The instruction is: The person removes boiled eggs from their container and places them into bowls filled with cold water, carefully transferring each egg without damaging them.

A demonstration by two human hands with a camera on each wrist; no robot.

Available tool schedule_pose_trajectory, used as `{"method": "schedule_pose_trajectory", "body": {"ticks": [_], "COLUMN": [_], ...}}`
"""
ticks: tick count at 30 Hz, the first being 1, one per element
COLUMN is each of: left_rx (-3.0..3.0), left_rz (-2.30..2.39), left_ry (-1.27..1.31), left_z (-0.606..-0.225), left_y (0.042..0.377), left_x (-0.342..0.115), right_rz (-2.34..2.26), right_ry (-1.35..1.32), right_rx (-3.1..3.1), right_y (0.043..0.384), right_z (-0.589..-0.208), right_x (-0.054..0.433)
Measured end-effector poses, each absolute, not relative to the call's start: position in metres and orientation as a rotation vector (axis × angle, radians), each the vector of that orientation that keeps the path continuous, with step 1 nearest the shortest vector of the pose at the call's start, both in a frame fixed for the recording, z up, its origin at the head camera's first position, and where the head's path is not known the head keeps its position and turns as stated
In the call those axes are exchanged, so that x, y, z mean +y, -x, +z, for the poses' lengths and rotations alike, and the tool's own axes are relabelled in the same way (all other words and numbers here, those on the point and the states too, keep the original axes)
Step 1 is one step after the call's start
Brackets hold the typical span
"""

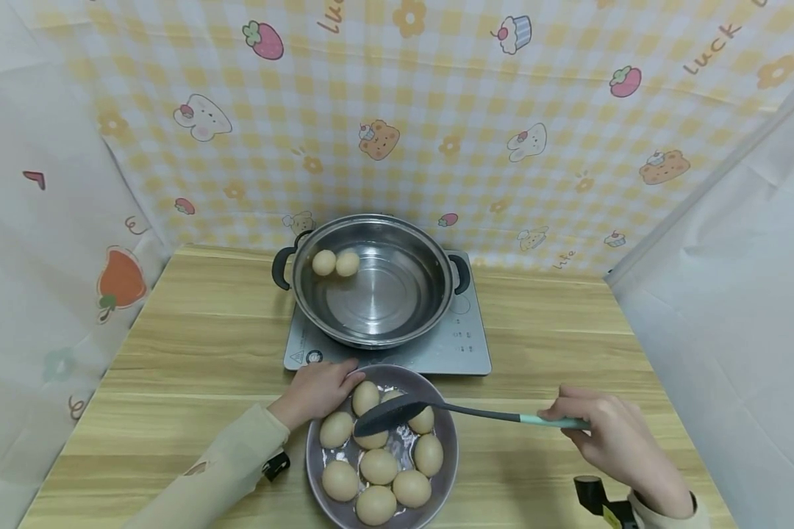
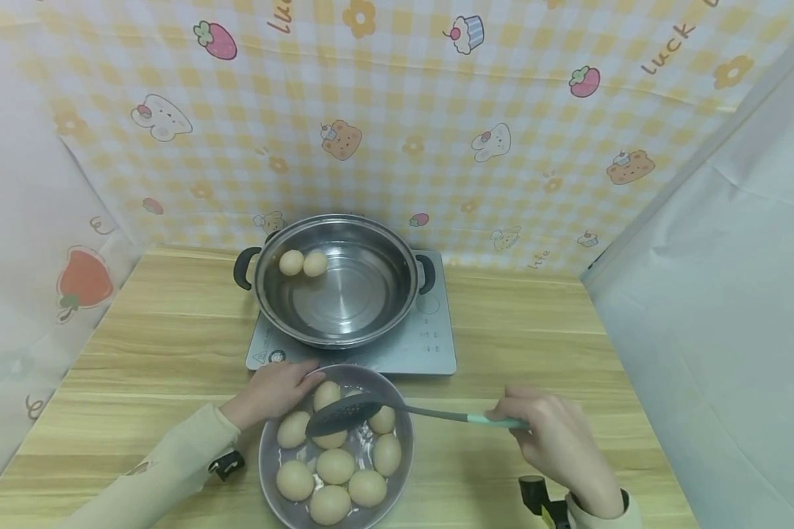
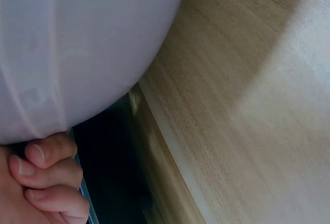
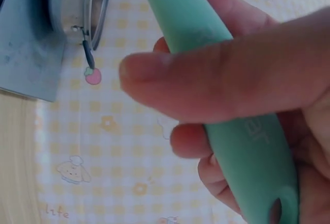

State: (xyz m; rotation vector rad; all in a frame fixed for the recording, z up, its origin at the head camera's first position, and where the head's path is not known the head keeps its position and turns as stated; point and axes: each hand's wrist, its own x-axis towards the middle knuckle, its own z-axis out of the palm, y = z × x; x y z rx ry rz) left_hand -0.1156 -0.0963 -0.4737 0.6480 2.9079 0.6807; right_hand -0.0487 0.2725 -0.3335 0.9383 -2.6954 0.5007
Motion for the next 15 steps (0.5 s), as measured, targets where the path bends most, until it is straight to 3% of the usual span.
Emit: {"method": "schedule_pose_trajectory", "body": {"ticks": [8,15], "left_rx": [2.961,2.919], "left_rz": [0.683,0.662], "left_ry": [-0.644,-0.653], "left_z": [-0.475,-0.472], "left_y": [0.114,0.115], "left_x": [-0.097,-0.096], "right_rz": [0.872,0.798], "right_ry": [-1.041,-0.776], "right_rx": [-2.638,-2.674], "right_y": [0.069,0.096], "right_z": [-0.327,-0.329], "right_x": [0.271,0.242]}}
